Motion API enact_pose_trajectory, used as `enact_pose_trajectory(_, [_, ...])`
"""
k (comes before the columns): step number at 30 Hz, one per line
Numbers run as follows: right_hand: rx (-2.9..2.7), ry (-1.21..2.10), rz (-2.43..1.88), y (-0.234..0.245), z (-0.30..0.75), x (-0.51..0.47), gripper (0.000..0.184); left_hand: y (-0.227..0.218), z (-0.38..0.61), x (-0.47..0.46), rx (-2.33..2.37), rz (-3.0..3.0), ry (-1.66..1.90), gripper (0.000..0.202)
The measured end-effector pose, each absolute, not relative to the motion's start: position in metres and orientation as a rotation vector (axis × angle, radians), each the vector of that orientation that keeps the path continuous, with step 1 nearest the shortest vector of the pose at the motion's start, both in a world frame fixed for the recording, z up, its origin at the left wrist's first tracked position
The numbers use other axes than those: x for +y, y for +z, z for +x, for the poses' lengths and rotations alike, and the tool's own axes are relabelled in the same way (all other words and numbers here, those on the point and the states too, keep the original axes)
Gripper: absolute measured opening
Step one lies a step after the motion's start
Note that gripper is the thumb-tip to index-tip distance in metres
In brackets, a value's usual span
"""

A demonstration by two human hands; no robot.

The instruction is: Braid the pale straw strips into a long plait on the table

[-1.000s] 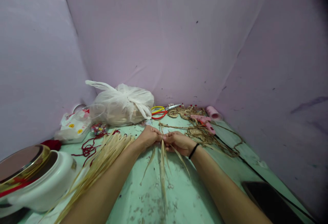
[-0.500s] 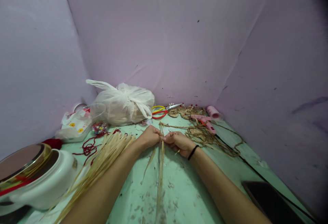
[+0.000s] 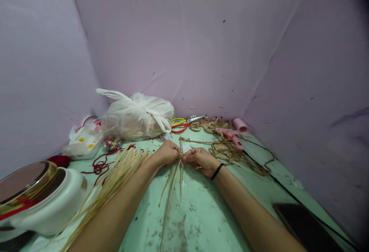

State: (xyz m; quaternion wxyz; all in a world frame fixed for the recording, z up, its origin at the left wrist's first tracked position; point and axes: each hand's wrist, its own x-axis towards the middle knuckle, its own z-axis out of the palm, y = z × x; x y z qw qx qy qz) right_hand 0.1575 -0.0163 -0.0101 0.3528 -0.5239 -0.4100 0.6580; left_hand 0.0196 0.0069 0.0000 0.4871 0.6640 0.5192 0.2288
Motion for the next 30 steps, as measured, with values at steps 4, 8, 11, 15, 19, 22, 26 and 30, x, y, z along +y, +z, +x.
enact_pose_trajectory(4, [-1.050, 1.749, -1.335, -0.005, 0.158, -0.018, 0.008, 0.000, 0.017, 0.008, 1.230, 1.694, 0.570, 0.016])
enact_pose_trajectory(8, [-1.057, 1.667, -1.425, -0.007, 0.155, -0.017, 0.012, -0.003, 0.014, 0.009, 1.196, 1.809, 0.541, 0.019])
enact_pose_trajectory(11, [-1.072, 1.609, -1.463, -0.013, 0.153, -0.015, 0.013, 0.000, 0.013, 0.009, 1.138, 1.970, 0.494, 0.020])
enact_pose_trajectory(15, [-1.103, 1.526, -1.540, -0.019, 0.151, -0.014, 0.015, 0.008, 0.012, 0.007, 1.151, 2.154, 0.407, 0.015])
enact_pose_trajectory(19, [-1.133, 1.500, -1.554, -0.017, 0.150, -0.016, 0.012, 0.008, 0.014, 0.006, 1.157, 2.252, 0.333, 0.015])
enact_pose_trajectory(22, [-1.133, 1.462, -1.611, -0.014, 0.148, -0.018, 0.013, 0.005, 0.014, 0.007, 1.159, 2.311, 0.320, 0.021])
enact_pose_trajectory(26, [-1.105, 1.465, -1.654, -0.012, 0.147, -0.018, 0.015, 0.009, 0.013, 0.007, 1.279, 2.266, 0.259, 0.017])
enact_pose_trajectory(30, [-1.098, 1.485, -1.629, -0.013, 0.148, -0.017, 0.005, 0.024, 0.015, 0.000, 1.545, 2.110, 0.172, 0.012])
